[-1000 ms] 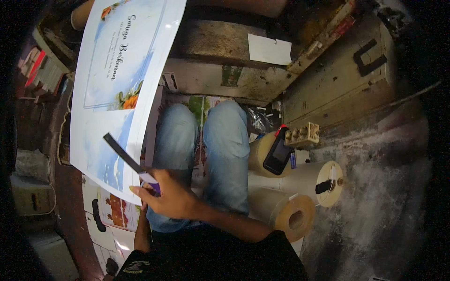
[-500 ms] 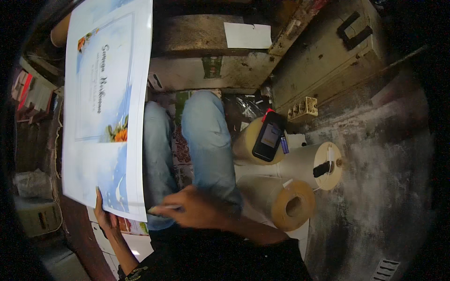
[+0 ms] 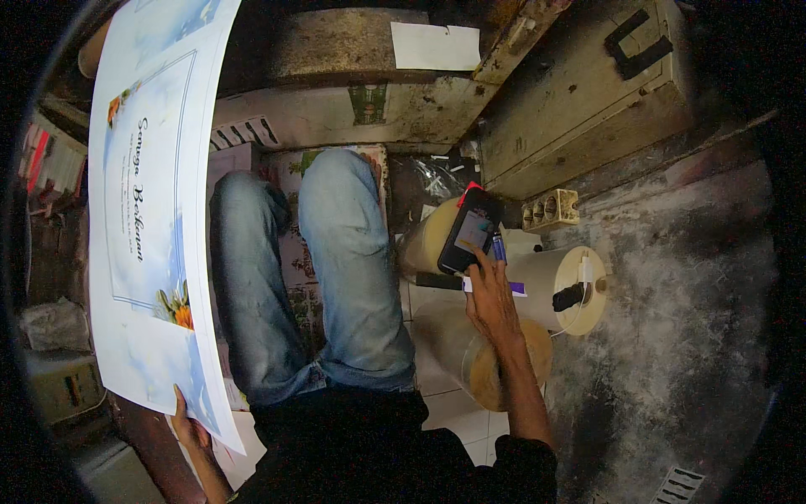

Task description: The person pulls laminated printed sheets from a laminating machine, cuts them apart using a utility knife, and stacks them.

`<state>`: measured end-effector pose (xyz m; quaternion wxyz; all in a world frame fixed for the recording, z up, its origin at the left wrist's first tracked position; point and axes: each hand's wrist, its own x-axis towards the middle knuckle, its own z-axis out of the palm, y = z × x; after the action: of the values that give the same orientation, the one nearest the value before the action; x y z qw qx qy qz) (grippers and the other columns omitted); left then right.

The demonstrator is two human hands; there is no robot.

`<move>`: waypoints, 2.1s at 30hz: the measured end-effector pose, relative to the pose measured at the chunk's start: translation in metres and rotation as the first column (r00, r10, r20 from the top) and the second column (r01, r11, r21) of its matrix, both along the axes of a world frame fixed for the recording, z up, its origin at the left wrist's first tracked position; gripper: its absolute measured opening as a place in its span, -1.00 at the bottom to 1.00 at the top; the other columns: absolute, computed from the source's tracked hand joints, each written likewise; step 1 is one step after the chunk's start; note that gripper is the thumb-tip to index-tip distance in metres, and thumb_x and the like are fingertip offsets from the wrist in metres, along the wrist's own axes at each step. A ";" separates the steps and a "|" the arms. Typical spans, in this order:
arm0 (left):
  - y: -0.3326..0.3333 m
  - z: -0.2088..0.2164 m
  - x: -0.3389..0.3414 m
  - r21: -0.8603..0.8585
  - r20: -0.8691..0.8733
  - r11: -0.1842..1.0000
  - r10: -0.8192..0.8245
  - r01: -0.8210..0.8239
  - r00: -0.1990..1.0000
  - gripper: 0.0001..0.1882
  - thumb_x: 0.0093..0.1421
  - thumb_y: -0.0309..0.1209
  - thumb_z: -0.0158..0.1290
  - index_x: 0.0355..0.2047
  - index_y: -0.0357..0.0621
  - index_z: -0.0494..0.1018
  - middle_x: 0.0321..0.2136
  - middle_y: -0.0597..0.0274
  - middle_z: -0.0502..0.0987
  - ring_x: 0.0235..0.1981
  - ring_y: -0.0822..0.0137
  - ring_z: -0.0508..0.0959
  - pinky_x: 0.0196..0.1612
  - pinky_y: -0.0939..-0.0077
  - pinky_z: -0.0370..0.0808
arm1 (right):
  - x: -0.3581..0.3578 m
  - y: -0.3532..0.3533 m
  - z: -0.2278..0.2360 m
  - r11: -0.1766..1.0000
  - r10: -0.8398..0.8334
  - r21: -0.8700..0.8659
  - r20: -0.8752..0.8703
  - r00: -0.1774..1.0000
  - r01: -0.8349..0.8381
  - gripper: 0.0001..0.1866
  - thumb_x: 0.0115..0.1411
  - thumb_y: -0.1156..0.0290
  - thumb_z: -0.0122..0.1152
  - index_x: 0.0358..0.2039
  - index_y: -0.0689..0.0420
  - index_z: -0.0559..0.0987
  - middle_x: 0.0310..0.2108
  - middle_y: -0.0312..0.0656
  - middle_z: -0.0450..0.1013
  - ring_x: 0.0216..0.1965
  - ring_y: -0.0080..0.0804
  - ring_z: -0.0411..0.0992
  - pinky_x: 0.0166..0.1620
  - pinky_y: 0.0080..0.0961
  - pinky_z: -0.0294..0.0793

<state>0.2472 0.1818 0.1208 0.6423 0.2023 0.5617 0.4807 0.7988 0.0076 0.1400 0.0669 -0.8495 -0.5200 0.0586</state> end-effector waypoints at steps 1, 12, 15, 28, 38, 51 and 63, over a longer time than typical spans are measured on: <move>-0.003 -0.001 -0.002 -0.001 0.004 1.000 0.003 -0.003 1.000 -0.45 0.30 -0.43 0.03 0.20 -0.44 0.13 0.08 -0.05 0.38 0.01 0.16 0.48 0.10 0.24 0.45 | 0.002 0.003 0.002 1.000 0.010 0.008 -0.002 1.000 -0.010 -0.66 -0.07 0.75 0.03 -0.20 0.36 0.37 0.21 0.07 0.15 0.02 0.19 0.20 0.13 -0.03 0.23; -0.034 0.009 -0.030 -0.138 -0.005 0.990 -0.004 0.003 1.000 -0.50 0.28 -0.41 0.05 0.17 -0.34 0.21 0.03 0.03 0.44 -0.01 0.16 0.50 0.05 0.23 0.50 | -0.002 0.094 0.095 0.889 -0.333 0.233 -0.260 0.906 0.394 -0.65 0.40 0.20 -0.12 -0.06 0.24 0.41 -0.34 0.19 0.47 -0.28 0.21 0.41 -0.14 -0.17 0.37; -0.041 0.010 -0.006 -0.160 0.046 0.987 0.002 0.006 0.999 -0.49 0.28 -0.50 0.02 0.20 -0.26 0.15 0.03 -0.01 0.40 -0.01 0.16 0.49 0.03 0.21 0.52 | -0.009 0.142 0.129 0.894 -0.273 0.216 -0.433 0.859 0.393 -0.70 0.39 0.25 -0.07 -0.06 0.21 0.42 -0.42 -0.05 0.48 -0.46 -0.29 0.41 -0.34 -0.33 0.40; -0.080 0.001 -0.003 -0.217 0.149 0.975 -0.008 0.040 0.989 -0.47 0.21 -0.51 0.10 0.16 -0.28 0.20 -0.03 0.07 0.44 -0.04 0.17 0.51 0.03 0.21 0.50 | -0.006 0.369 0.090 0.911 0.310 0.407 -0.780 0.545 0.064 -0.66 0.36 0.27 -0.01 -0.17 0.35 0.51 -0.63 -0.21 0.47 -0.79 -0.60 0.34 -0.72 -0.60 0.26; -0.103 0.004 -0.008 -0.242 0.048 0.968 0.083 -0.069 0.995 -0.29 0.14 -0.47 0.20 0.23 -0.24 0.09 -0.02 0.07 0.40 -0.02 0.14 0.48 -0.01 0.19 0.53 | 0.019 0.401 0.112 0.421 0.556 0.643 0.375 0.742 -0.640 -0.58 0.05 0.57 0.21 -0.02 0.17 0.54 -0.11 -0.03 0.48 -0.28 -0.19 0.54 -0.34 -0.38 0.55; -0.225 0.180 -0.139 -0.408 -0.333 0.912 -0.095 -0.052 0.938 -0.40 0.15 -0.46 0.22 0.14 -0.27 0.21 -0.05 0.13 0.46 -0.30 0.38 0.48 -0.33 0.58 0.45 | -0.036 0.335 0.285 0.503 0.808 0.584 -0.057 0.586 -0.638 -0.67 -0.14 0.72 0.20 -0.28 0.24 0.64 -0.37 -0.02 0.58 -0.35 -0.21 0.58 -0.29 -0.47 0.50; 0.052 -0.009 0.003 -0.098 -0.104 0.970 0.215 -0.225 0.971 -0.45 0.17 -0.46 0.20 0.13 -0.24 0.26 -0.03 0.12 0.47 -0.09 0.26 0.52 -0.04 0.40 0.54 | -0.030 0.374 0.319 0.556 0.742 0.623 -0.075 0.666 -0.549 -0.61 -0.17 0.67 0.14 -0.24 0.17 0.65 -0.40 0.02 0.56 -0.38 -0.12 0.56 -0.30 -0.41 0.50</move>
<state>0.2499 0.2335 0.1115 0.5684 0.1256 0.6351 0.5077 0.7687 0.3813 0.4591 0.3676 -0.5129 -0.7728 0.0681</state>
